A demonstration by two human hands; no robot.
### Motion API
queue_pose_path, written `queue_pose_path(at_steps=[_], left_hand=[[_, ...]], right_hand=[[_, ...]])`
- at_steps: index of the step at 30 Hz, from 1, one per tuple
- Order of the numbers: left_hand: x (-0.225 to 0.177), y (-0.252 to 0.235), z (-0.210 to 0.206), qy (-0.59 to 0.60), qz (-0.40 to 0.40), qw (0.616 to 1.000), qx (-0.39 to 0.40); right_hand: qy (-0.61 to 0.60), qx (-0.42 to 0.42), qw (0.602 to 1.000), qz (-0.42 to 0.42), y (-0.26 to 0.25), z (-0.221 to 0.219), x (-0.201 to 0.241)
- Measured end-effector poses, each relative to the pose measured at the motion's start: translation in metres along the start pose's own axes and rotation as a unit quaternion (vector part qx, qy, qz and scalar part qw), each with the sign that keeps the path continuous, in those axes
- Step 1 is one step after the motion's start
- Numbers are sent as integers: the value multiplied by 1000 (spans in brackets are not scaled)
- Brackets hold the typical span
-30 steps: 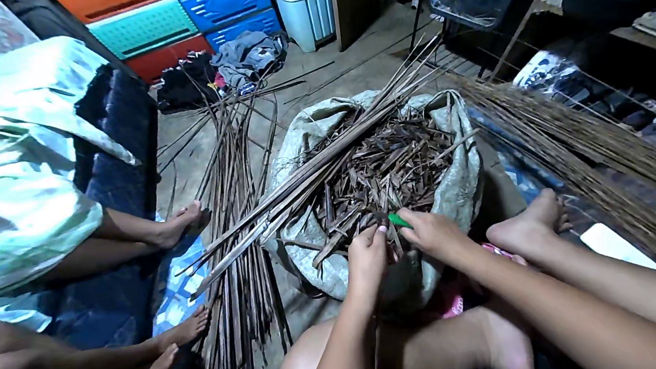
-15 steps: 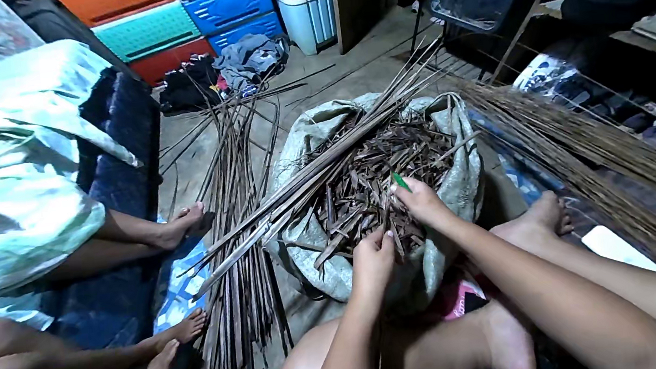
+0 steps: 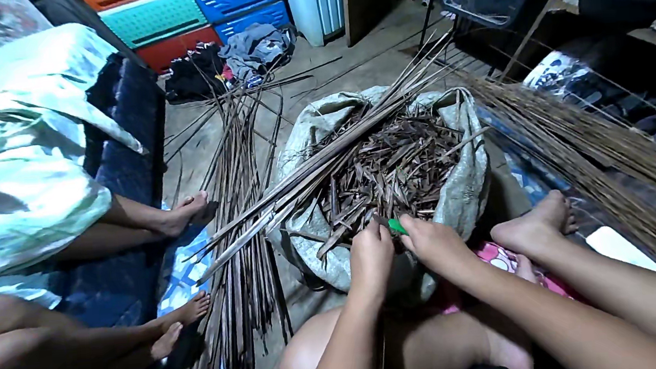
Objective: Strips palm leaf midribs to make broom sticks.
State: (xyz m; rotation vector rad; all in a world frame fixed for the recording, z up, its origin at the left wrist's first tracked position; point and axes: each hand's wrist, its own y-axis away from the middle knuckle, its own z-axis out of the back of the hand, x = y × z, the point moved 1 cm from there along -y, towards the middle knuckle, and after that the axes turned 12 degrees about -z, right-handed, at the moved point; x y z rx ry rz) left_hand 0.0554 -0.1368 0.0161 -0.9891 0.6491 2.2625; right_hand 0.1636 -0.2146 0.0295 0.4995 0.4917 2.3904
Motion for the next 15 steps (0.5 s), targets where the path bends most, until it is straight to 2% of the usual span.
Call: queue_pose_path(at_steps=[6,10,15], left_hand=[[-5,4,1,0,-8,1000,7],[-1,1,2,5,-4,1000,12],[-5,4,3,-10,-3,1000,0]], right_hand=[[-18,6,995,-103,-44,20,-8],[-60,29,996,-51,-19,29,-3],[-39,71,997,8,8,14,3]])
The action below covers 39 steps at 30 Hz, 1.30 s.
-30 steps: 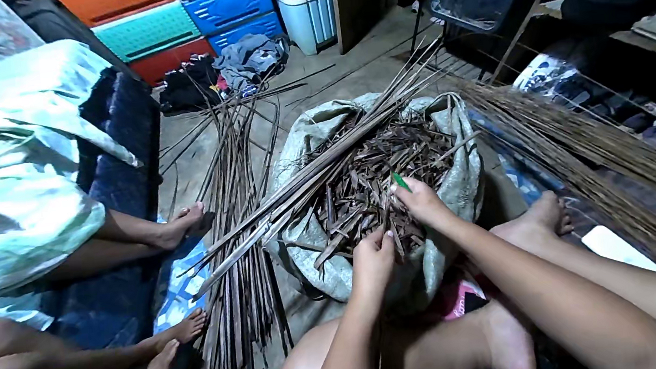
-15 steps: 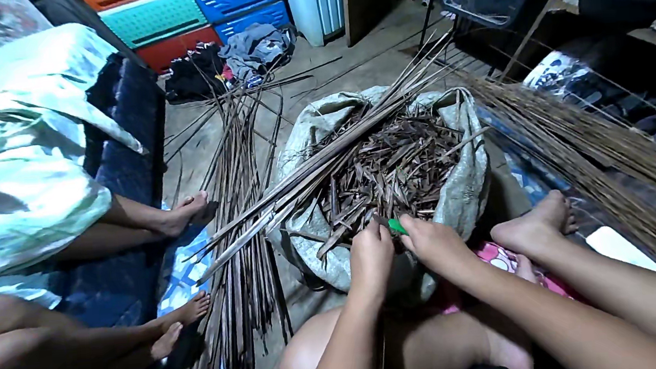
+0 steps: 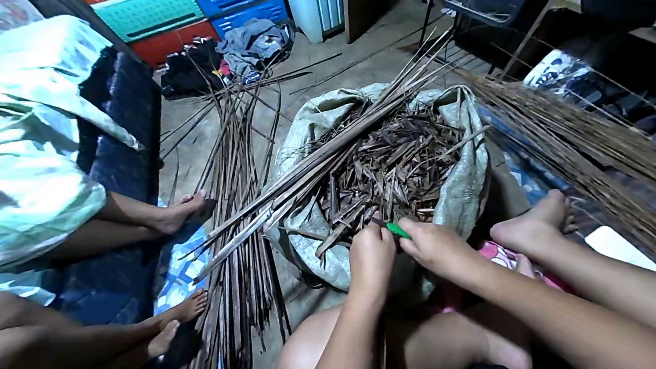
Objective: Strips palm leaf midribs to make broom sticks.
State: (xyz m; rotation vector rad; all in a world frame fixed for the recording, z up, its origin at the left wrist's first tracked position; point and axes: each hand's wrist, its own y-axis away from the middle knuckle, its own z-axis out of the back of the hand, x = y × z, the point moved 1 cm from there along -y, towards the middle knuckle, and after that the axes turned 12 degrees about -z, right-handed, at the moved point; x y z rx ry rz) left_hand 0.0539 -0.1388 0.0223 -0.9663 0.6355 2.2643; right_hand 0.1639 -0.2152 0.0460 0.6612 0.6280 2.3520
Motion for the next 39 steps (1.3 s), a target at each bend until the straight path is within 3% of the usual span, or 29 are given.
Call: queue_pose_path(at_steps=[5,10,18,24,28,31,39], left_hand=[[-3,0,-1,-21,2,1000,13],[-2,1,-3,-13,-6,1000,2],[4,-2,-1,94,2,996,-3],[0,4,4,281,18,960,3],[1,9,-4,296,5,955,28],[-4,18,-6,281,-8,959,42],[-13,56,2,272,-71,960,14]], right_hand=[[40,-49,997,-41,-25,1,-3],[-5,-81,990,-116,-55,22,-16],[-24,-48,999,6,-11,-4,-9],[-40,-78,994,-69,-40,10,-23],[-214,-113,970,-12,-37,14,-31],[-340,-87,936,13,-26,6,-20],[-345,-66,935,54,-15,24,-30]])
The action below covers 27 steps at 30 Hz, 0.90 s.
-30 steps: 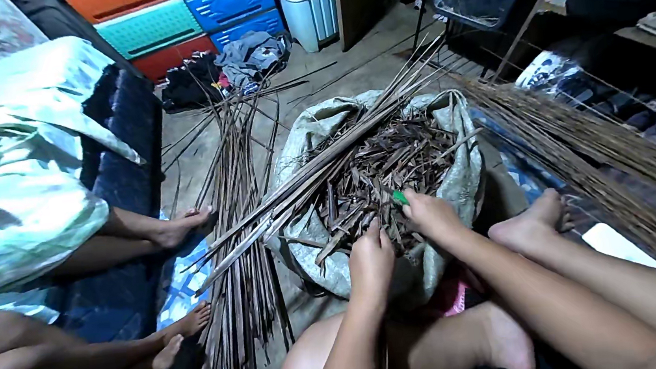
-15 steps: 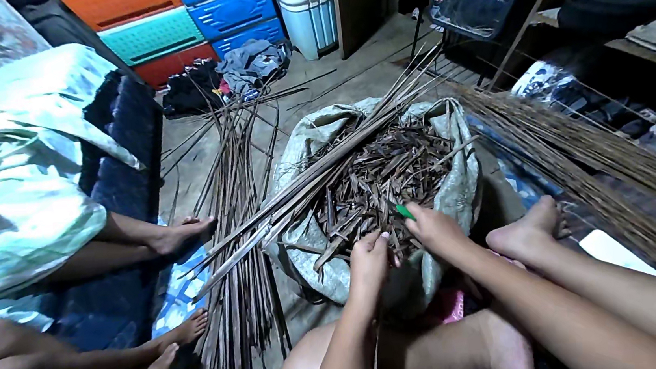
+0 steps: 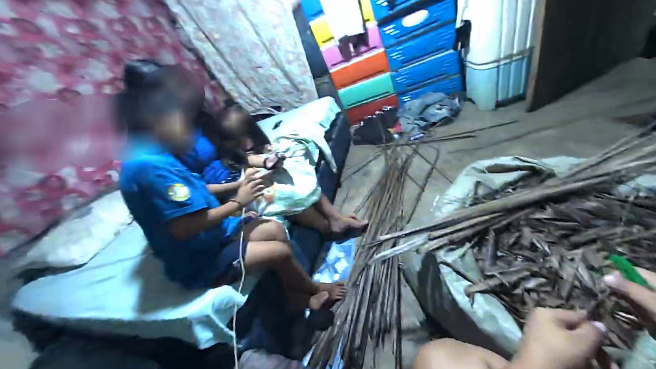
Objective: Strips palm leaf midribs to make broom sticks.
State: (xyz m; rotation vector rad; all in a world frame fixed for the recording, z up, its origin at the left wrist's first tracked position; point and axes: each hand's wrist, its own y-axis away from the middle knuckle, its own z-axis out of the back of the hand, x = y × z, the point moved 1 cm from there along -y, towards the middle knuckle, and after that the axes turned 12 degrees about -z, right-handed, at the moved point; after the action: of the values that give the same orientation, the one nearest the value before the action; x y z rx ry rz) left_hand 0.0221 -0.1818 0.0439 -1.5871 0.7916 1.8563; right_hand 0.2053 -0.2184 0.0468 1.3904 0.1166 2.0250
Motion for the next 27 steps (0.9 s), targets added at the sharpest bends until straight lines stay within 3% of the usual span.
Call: queue_pose_path(at_steps=[3,8,11,14,18,27], left_hand=[[-3,15,-2,-21,-12,1000,2],[1,23,-12,21,-5,999,-36],[-7,18,-9,-118,17,991,-53],[-8,5,-10,-249,78,965,-20],[0,-9,-13,-282,104,953,-33],[9,-34,-8,-328,130,935,-28]], right_hand=[[5,8,1000,18,9,10,8],[-7,-54,997,50,22,5,6],[116,-47,991,47,65,-4,12],[306,38,951,-31,91,-17,23],[367,51,927,-54,85,-26,18],[353,58,932,-63,50,-36,-3]])
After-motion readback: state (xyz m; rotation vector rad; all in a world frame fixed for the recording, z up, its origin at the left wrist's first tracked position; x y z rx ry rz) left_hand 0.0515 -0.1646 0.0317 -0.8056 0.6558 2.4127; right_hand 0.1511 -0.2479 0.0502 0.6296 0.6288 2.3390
